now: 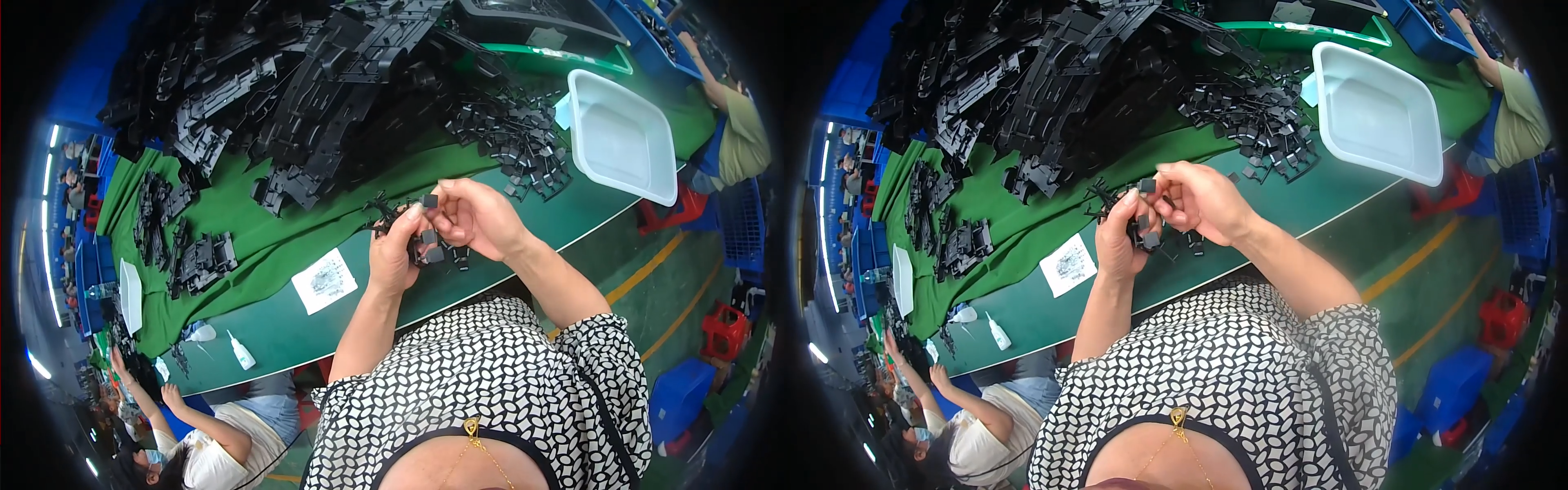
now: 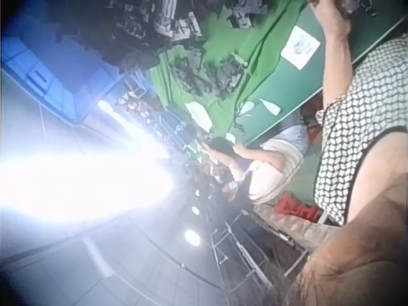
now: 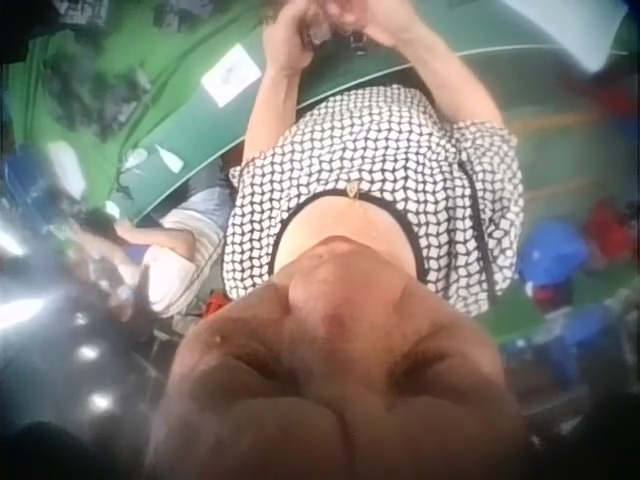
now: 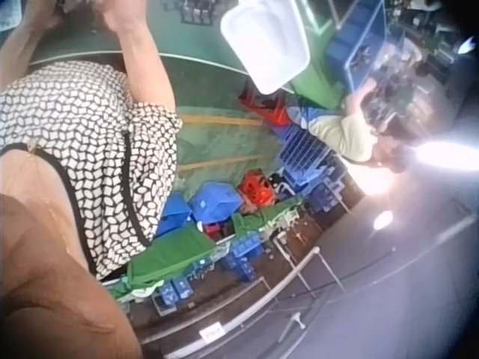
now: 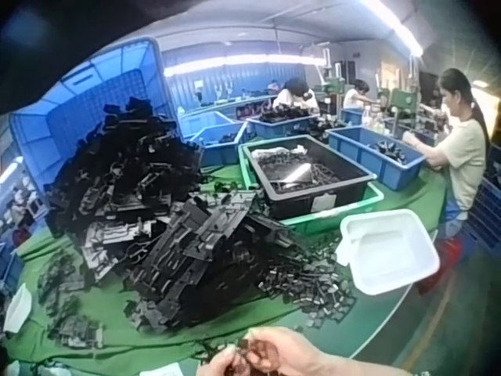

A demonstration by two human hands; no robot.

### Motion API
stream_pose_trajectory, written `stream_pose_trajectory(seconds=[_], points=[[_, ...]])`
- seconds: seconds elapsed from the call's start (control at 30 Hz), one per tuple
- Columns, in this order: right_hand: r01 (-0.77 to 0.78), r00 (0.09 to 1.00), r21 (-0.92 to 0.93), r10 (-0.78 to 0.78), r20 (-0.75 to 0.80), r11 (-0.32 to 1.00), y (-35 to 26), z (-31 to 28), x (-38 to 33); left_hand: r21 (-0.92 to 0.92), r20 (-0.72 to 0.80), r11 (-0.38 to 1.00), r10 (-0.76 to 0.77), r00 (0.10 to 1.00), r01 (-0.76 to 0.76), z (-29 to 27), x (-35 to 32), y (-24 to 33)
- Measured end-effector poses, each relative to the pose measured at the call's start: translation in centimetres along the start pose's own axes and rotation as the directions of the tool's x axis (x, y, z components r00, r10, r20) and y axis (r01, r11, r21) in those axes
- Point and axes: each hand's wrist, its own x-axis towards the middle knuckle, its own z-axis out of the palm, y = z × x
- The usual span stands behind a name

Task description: Assembling small black plastic parts onto a larger frame or component at a factory workstation.

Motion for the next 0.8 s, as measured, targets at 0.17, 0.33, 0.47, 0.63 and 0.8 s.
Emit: stream_pose_trajectory(seconds=[0.17,0.33,0.47,0.63,0.8], points=[[0.118,0.992,-0.415,-0.121,0.019,0.902,0.0,0.9,-0.4,0.015,-0.074,0.999,-0.037,0.997,0.039,0.6,0.1,-0.2],[0.109,0.992,-0.489,-0.06,0.115,0.866,-0.1,0.6,-0.1,-0.205,-0.015,0.975,-0.089,0.996,0.084,0.6,0.2,0.3],[0.192,0.98,-0.423,-0.197,0.033,0.885,1.3,1.7,0.0,-0.237,-0.05,0.971,-0.031,0.998,0.018,0.4,0.2,-0.2],[0.243,0.97,0.328,-0.232,-0.073,0.913,2.0,-0.6,0.8,-0.401,-0.149,0.913,0.016,0.989,-0.075,0.1,0.9,1.0],[0.044,0.989,-0.022,-0.047,-0.141,0.999,1.3,0.4,0.2,-0.05,-0.308,0.983,0.155,0.939,-0.179,0.4,0.8,0.6]])
